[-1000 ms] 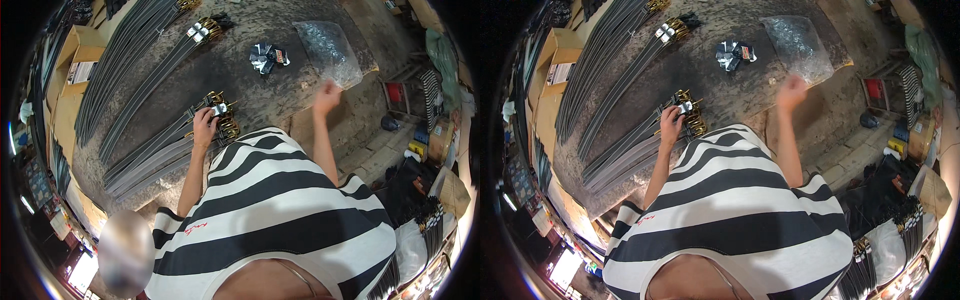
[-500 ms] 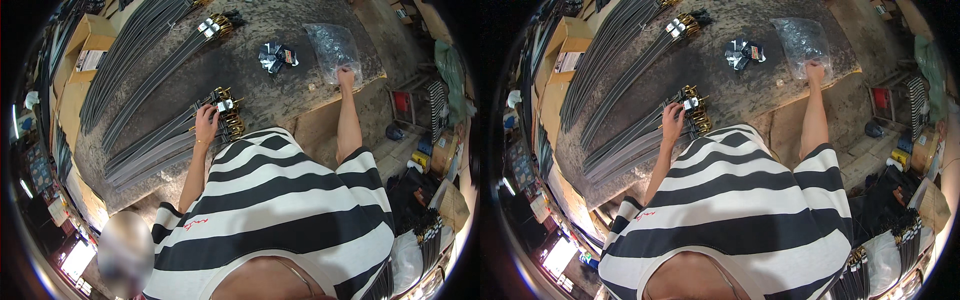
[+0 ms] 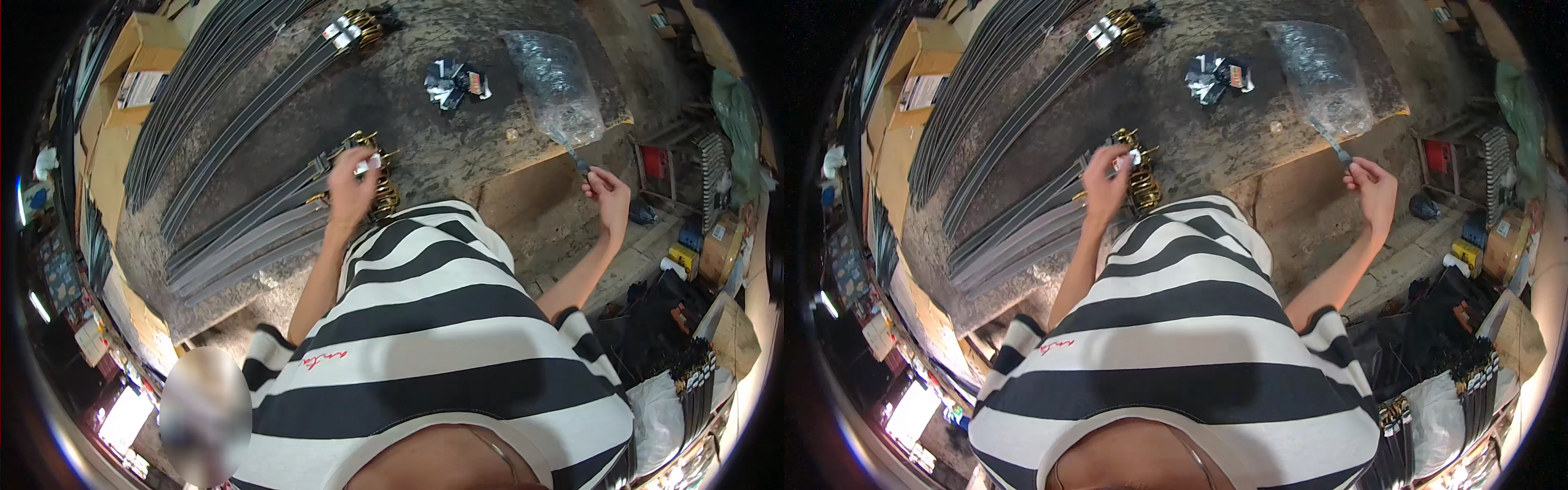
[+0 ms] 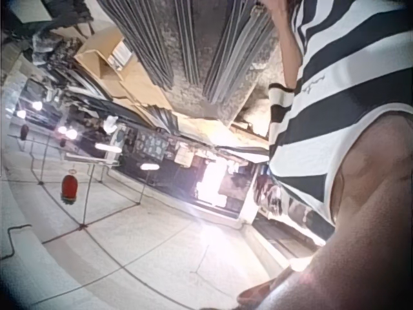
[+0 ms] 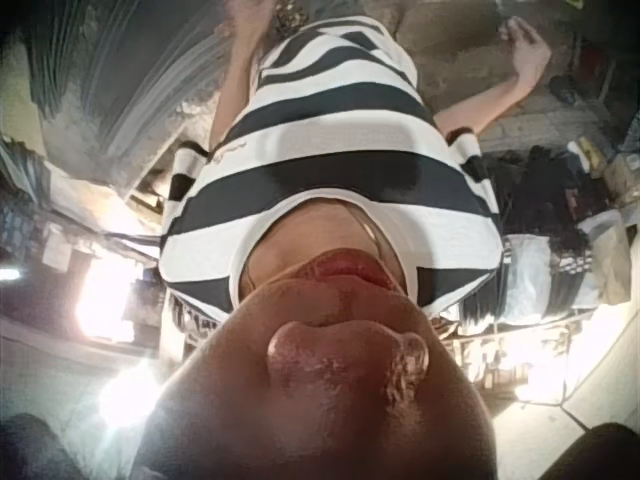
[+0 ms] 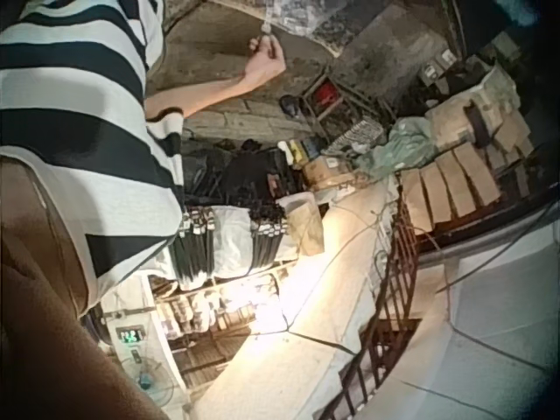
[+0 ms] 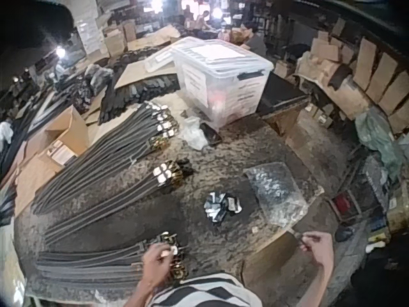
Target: Assembling leather belts by attaching buckles and hardware at a workshop table.
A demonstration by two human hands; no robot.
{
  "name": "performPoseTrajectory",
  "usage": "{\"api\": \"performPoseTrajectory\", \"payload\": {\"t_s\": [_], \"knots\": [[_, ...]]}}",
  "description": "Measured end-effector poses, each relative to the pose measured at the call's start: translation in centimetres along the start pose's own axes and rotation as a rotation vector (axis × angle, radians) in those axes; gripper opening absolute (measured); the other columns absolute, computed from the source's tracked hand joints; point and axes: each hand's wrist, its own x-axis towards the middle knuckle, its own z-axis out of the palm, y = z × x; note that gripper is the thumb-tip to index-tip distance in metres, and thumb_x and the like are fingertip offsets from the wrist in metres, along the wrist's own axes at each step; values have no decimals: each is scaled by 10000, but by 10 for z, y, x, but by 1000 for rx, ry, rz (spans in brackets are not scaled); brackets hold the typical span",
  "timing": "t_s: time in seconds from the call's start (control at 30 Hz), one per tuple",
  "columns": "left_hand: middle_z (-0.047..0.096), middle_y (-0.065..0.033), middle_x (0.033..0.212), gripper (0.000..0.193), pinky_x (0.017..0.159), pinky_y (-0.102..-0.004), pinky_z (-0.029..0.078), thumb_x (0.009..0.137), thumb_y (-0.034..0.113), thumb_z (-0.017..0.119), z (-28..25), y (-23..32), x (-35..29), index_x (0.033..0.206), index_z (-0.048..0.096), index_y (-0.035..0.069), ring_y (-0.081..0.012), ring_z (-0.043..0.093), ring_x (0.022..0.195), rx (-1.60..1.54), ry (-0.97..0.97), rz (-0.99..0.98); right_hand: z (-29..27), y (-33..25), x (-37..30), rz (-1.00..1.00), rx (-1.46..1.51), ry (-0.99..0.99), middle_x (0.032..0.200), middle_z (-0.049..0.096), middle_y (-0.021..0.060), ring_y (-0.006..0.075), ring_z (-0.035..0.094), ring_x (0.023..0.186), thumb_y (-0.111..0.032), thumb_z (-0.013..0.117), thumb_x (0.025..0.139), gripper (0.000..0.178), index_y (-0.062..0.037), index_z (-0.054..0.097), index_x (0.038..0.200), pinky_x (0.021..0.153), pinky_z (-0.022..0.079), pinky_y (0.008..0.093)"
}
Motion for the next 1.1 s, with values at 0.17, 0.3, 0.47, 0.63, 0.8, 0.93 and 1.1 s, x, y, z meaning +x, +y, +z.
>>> {"api": "performPoseTrajectory", "payload": {"t_s": [0.17,0.3,0.47,0.63,0.8,0.93,1.1], "knots": [[694,-79,963,394,784,-281,561,952,71,645,44,91,38,1324,556,-25,-124,653,808,-837,-525,-344,96,-12,-46,-102,196,-430,829,703,54,102,642,689,-36,691,922,188,73,702,1074,637,523,241],[709,-73,884,203,699,-293,569,925,2,650,41,74,34,1121,659,-52,-138,677,735,-708,-404,-288,147,1,-48,-68,439,-429,909,694,68,126,661,786,-71,676,948,171,39,689,1079,693,546,244],[717,-123,930,158,697,-326,570,822,-25,694,36,38,2,977,676,-1,-280,706,776,-265,-298,414,195,27,-56,475,1120,-519,1028,678,114,209,687,917,-184,630,998,216,7,630,1100,824,601,287],[685,-123,1002,169,800,-390,549,792,41,731,35,4,-19,950,673,24,-329,667,904,-54,-296,436,227,30,-63,348,652,-532,984,666,126,202,697,861,-100,655,966,177,7,604,1097,762,607,287],[609,-136,1231,534,974,-456,432,734,186,809,24,-25,12,1199,598,28,-333,540,1173,222,-245,157,295,61,-38,377,607,-309,945,647,165,213,698,775,32,655,918,329,28,476,1194,638,607,270],[605,-114,1197,530,919,-439,428,706,236,797,37,-42,29,1165,622,35,-289,524,1168,686,-519,275,321,86,-26,290,512,-229,956,634,201,229,697,723,65,649,903,528,24,325,1317,608,614,297],[625,-114,1070,513,886,-427,435,696,211,758,50,-44,39,1164,628,45,-283,541,1104,844,-648,347,322,93,-32,295,441,-166,991,632,216,235,699,705,69,636,906,537,33,315,1335,623,623,304]]}}
